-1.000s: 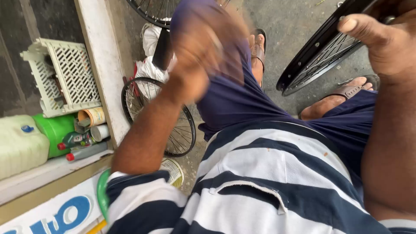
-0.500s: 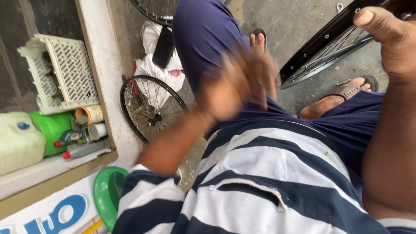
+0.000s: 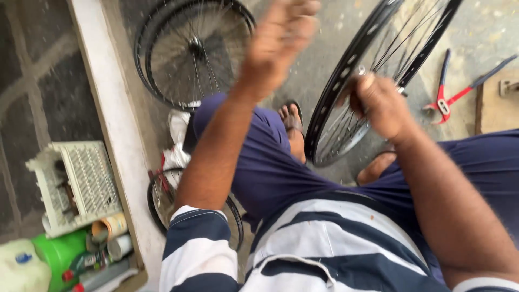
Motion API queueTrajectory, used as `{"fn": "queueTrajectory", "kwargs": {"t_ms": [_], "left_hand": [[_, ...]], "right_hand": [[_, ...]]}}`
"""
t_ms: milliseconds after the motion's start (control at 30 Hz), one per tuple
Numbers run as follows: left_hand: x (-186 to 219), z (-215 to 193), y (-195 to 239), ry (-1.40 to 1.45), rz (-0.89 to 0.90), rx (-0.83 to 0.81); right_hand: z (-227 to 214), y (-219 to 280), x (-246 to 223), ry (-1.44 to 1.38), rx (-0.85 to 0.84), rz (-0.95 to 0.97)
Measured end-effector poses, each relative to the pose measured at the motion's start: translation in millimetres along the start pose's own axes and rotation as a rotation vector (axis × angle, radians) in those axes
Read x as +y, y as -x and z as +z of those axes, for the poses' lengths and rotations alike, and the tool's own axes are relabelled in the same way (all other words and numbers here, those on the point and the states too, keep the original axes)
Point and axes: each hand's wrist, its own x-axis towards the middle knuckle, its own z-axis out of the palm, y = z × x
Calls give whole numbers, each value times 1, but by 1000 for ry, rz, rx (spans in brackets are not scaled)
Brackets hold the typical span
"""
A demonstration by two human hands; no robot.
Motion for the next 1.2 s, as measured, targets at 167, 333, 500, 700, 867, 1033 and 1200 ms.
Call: {"fn": "queueTrajectory", "kwargs": {"t_ms": [167, 333, 500, 700, 867, 1033, 1200], "left_hand": [[-39, 38, -47, -291, -252, -92], [-75, 6, -37, 278, -211, -91], [-79, -5, -25, 113, -345, 4], [-92, -16, -26, 270, -642, 138], [-110, -25, -30, 282, -608, 96], [-117, -42, -25, 263, -661, 102], [-120, -44, -27, -111, -589, 222]], "right_hand": [[31, -11, 6, -141, -133, 126], [18, -21, 30, -108, 296, 446], [-4, -48, 40, -595, 565, 335], [30, -60, 30, -583, 286, 218], [42, -69, 59, -680, 268, 324], [52, -69, 55, -731, 101, 257], [69, -59, 40, 397, 45, -168]]}}
